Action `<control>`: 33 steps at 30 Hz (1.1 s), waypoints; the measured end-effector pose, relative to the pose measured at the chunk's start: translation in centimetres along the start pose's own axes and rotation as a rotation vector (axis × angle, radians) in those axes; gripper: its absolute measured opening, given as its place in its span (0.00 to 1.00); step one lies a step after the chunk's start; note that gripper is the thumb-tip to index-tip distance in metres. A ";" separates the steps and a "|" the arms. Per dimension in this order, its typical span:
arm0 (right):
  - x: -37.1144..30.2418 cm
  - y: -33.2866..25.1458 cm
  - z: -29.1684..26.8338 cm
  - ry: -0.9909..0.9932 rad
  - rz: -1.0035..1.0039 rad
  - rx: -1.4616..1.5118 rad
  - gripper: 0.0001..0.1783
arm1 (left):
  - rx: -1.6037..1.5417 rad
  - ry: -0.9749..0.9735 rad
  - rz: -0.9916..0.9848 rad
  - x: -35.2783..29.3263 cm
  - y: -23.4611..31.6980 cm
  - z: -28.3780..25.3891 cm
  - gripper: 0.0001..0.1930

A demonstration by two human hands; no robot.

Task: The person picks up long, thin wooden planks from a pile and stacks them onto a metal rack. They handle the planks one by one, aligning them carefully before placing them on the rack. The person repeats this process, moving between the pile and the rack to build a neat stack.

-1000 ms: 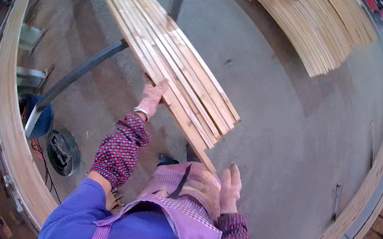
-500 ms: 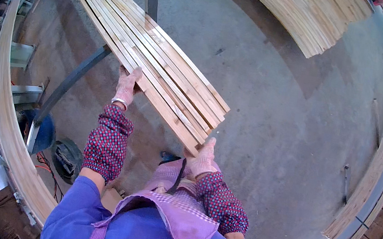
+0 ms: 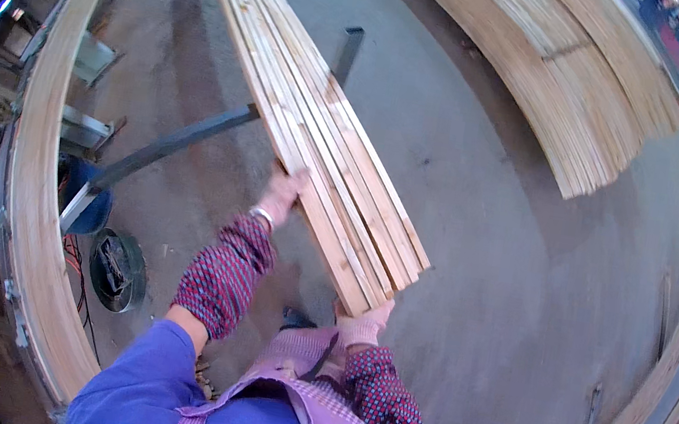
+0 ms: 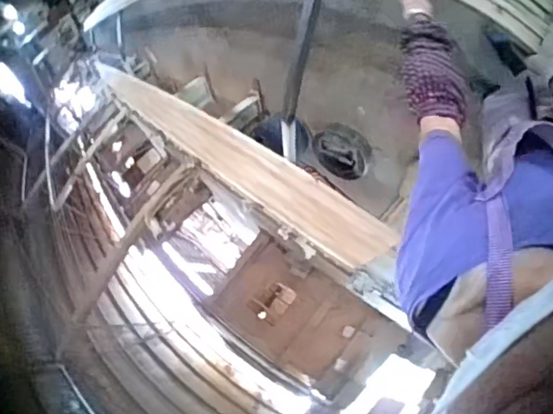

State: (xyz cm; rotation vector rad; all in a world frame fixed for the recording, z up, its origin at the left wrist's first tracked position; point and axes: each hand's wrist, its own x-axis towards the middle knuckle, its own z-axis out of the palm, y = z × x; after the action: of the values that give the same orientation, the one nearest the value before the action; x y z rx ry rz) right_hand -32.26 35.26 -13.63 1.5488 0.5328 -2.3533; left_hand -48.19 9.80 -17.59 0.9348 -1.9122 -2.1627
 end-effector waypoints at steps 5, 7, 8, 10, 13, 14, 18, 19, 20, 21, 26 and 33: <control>0.5 -0.5 -2.2 -0.126 -0.503 -1.137 0.31 | 0.497 -0.465 -0.054 -10.5 -1.3 -1.7 0.34; -0.5 0.2 -2.7 -0.073 -0.888 -1.667 0.31 | 1.576 -0.771 0.481 -13.1 -6.6 -7.4 0.27; -0.3 -0.5 -3.6 0.020 -1.004 -1.697 0.31 | 1.205 -0.594 0.073 -15.9 -4.2 -7.1 0.38; 0.1 -1.6 -4.2 0.053 -1.009 -1.597 0.33 | 0.855 -0.270 -0.158 -20.9 -0.9 -10.8 0.49; 1.6 -4.1 -3.8 0.154 -0.939 -1.207 0.38 | 0.840 0.011 -0.162 -26.1 1.1 -19.3 0.50; 1.9 -4.9 -3.3 0.189 -0.965 -1.159 0.39 | 0.866 0.141 -0.095 -26.9 -1.5 -23.2 0.48; 0.2 -5.4 -0.1 0.091 -1.346 -1.594 0.42 | 1.200 0.678 -0.075 -33.6 3.0 -35.1 0.46; -0.9 -4.5 1.1 0.054 -1.327 -1.702 0.44 | 1.302 0.790 -0.113 -35.3 2.9 -38.0 0.46; -2.4 -3.1 2.4 0.024 -1.304 -1.806 0.47 | 1.406 0.896 -0.151 -36.8 3.9 -40.4 0.47; -3.4 -2.1 3.5 0.000 -1.278 -1.907 0.49 | 1.429 0.931 -0.200 -38.2 5.7 -42.3 0.48; -5.6 2.8 5.8 0.238 -1.212 -2.344 0.55 | 1.344 1.035 -0.537 -44.7 9.8 -50.2 0.52; -4.7 2.7 5.3 0.274 -1.235 -2.421 0.52 | 1.204 1.047 -0.679 -46.6 6.6 -53.2 0.55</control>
State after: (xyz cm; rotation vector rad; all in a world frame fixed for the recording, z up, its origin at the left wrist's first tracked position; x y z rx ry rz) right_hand -33.66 30.61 -7.81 -0.0332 2.9124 -0.0399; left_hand 14.13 -15.81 4.81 2.4124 -2.1678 -0.0066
